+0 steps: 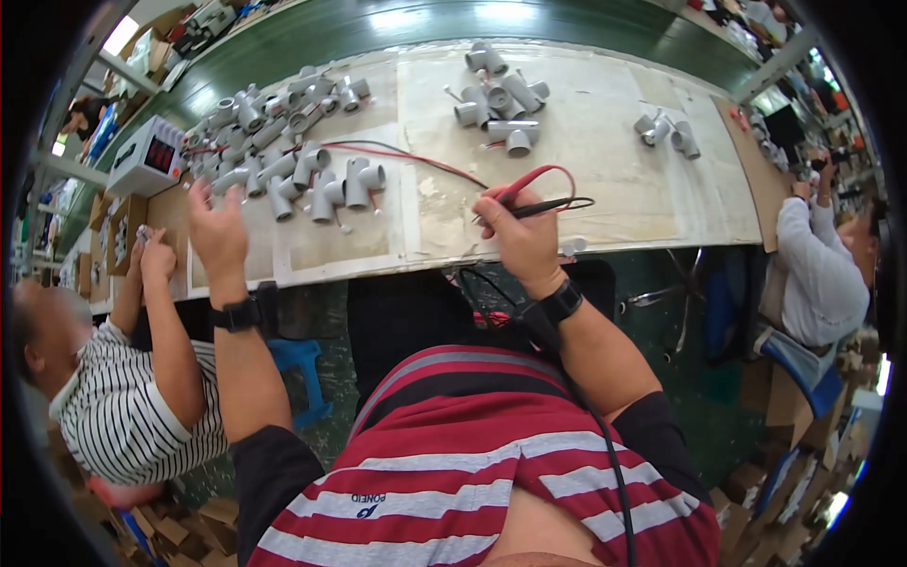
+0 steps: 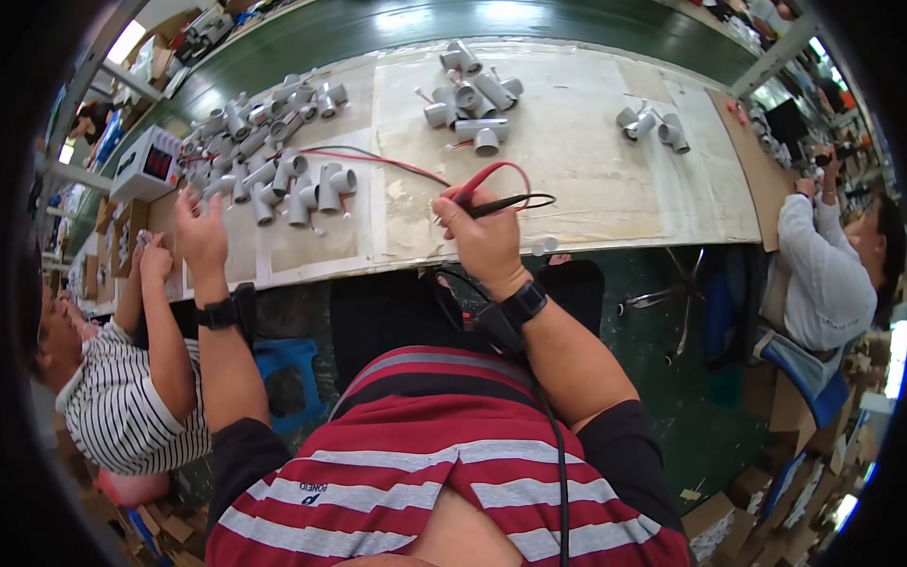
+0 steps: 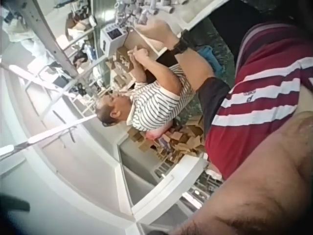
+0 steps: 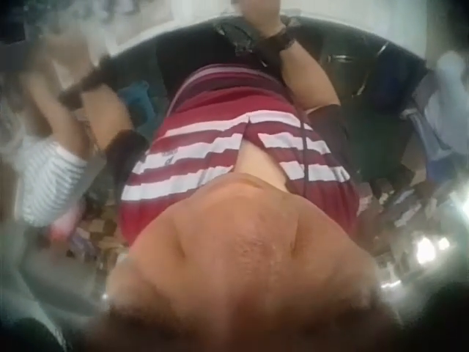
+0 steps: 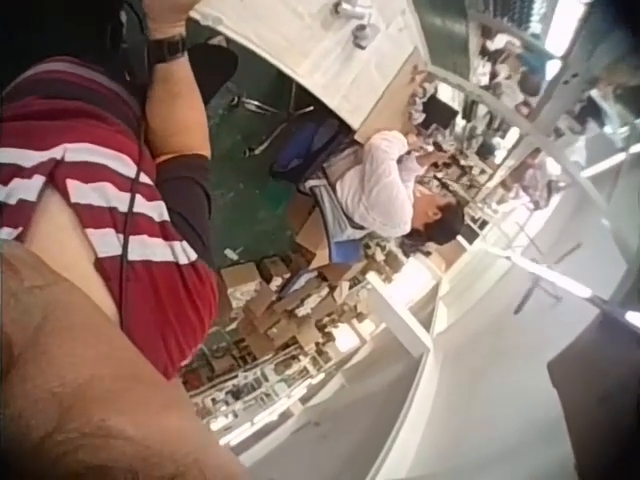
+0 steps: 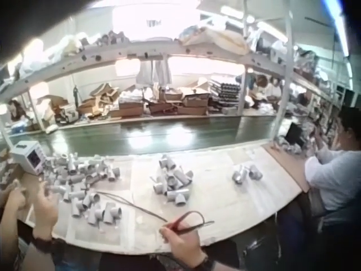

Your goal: The person tests plastic pipe fittings by touching a multimeter probe to the internal components of each fitting, setting them aside, and picking up new ones. After testing several fittings, the person reaches over to adjust a power supply unit and later presses a button on a device in their waist pouch.

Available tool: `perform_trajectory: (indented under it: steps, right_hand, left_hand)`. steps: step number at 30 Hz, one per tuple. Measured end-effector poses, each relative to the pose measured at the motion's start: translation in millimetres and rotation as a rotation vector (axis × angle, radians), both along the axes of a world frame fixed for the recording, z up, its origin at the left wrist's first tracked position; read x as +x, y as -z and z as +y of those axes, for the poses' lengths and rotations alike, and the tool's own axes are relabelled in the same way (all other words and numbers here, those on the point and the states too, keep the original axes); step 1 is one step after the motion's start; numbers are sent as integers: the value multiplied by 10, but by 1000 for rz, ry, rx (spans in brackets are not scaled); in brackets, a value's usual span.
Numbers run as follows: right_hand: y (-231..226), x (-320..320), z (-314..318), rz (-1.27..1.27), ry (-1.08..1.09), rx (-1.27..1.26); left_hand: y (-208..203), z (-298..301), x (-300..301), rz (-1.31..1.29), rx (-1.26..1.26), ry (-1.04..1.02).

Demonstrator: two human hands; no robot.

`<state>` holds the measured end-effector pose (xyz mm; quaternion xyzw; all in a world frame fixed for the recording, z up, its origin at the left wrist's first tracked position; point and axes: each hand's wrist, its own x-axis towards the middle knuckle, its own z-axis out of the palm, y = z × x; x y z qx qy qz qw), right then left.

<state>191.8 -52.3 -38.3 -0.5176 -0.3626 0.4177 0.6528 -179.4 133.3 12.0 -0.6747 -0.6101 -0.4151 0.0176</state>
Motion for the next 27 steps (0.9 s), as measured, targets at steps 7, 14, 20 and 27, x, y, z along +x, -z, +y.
perform_trajectory:
  steps: [7, 14, 20, 27]
  right_hand:
    - [-90, 182, -140, 24, -21, -66]
    - [8, 236, -194, -45, -92, -105]
    - [-24, 206, -256, -84, -79, -45]
    - [36, 218, -196, -92, -86, -17]
  left_hand:
    - [-418, -246, 2227, 206, -236, 871]
    - [60, 212, 2929, 343, -30, 862]
    - [-119, 163, 3185, 459, -225, 1020]
    - [-113, 409, 3167, 742, -525, 866]
